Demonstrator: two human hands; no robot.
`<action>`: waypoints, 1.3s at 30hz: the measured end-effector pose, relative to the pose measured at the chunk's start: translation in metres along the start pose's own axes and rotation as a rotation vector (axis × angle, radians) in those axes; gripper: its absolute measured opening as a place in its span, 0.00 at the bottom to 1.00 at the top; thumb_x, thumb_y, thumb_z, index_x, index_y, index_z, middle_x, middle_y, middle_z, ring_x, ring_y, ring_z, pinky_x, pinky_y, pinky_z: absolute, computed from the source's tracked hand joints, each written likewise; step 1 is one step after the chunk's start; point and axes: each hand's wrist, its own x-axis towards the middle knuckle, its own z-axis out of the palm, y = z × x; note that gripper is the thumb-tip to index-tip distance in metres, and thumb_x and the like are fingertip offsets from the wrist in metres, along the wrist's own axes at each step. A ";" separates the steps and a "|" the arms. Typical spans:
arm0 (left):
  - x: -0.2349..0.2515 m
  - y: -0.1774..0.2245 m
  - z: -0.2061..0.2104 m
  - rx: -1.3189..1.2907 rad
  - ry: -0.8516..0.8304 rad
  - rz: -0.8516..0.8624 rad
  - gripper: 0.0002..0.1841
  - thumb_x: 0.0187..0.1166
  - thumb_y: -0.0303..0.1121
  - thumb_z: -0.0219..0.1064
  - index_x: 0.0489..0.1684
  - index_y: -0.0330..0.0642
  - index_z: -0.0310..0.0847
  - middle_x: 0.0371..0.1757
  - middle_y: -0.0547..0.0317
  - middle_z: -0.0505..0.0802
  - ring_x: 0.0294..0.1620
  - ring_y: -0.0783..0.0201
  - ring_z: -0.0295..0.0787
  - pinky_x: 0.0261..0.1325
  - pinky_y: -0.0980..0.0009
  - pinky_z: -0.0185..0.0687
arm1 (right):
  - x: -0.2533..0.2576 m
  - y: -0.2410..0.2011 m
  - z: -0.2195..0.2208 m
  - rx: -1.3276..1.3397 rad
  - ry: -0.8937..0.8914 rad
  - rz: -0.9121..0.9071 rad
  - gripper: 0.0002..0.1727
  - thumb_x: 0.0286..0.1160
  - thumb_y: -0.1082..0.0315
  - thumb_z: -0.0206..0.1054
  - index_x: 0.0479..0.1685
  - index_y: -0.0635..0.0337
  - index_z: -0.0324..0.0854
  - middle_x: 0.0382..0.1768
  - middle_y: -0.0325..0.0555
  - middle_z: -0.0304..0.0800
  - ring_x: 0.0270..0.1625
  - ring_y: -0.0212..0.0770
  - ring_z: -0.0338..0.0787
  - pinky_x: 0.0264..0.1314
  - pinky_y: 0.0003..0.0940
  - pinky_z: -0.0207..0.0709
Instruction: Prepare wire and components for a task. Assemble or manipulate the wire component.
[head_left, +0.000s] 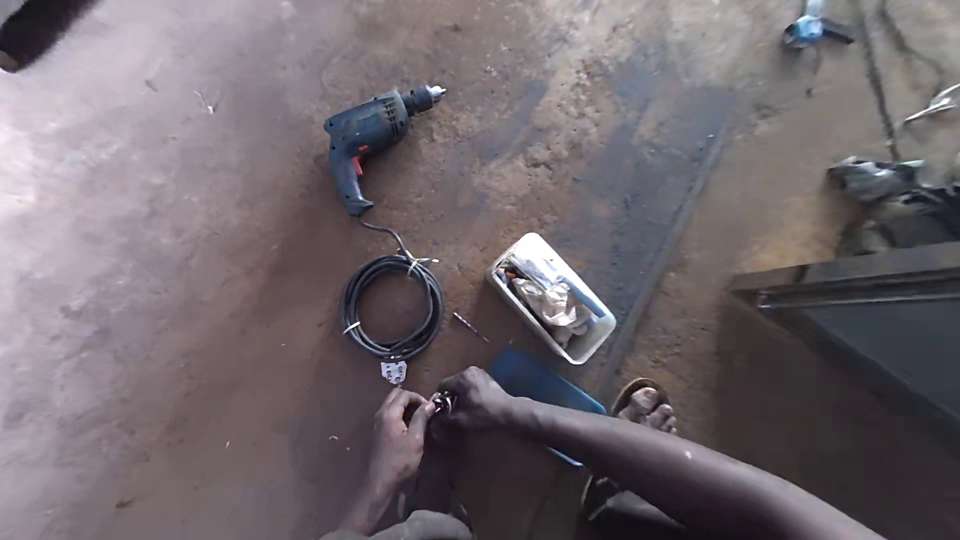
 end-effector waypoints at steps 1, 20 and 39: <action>-0.001 -0.002 0.003 -0.122 0.034 0.055 0.09 0.76 0.35 0.69 0.36 0.38 0.89 0.41 0.58 0.90 0.42 0.69 0.87 0.49 0.73 0.86 | -0.003 0.002 -0.005 0.083 0.024 -0.075 0.21 0.72 0.54 0.74 0.41 0.69 0.87 0.35 0.59 0.91 0.41 0.55 0.90 0.48 0.57 0.79; -0.030 -0.003 -0.054 -0.558 0.029 -0.240 0.21 0.94 0.35 0.37 0.66 0.29 0.71 0.28 0.67 0.85 0.24 0.73 0.84 0.33 0.73 0.86 | -0.016 -0.009 -0.029 0.504 0.134 0.209 0.14 0.69 0.64 0.71 0.22 0.57 0.74 0.20 0.35 0.72 0.23 0.32 0.72 0.30 0.35 0.66; 0.169 0.112 -0.073 0.730 -0.001 0.231 0.19 0.85 0.48 0.64 0.69 0.55 0.86 0.52 0.51 0.95 0.53 0.49 0.94 0.57 0.44 0.87 | 0.087 -0.041 -0.141 -0.295 0.474 0.328 0.19 0.85 0.48 0.61 0.62 0.46 0.88 0.63 0.49 0.89 0.61 0.57 0.90 0.57 0.64 0.83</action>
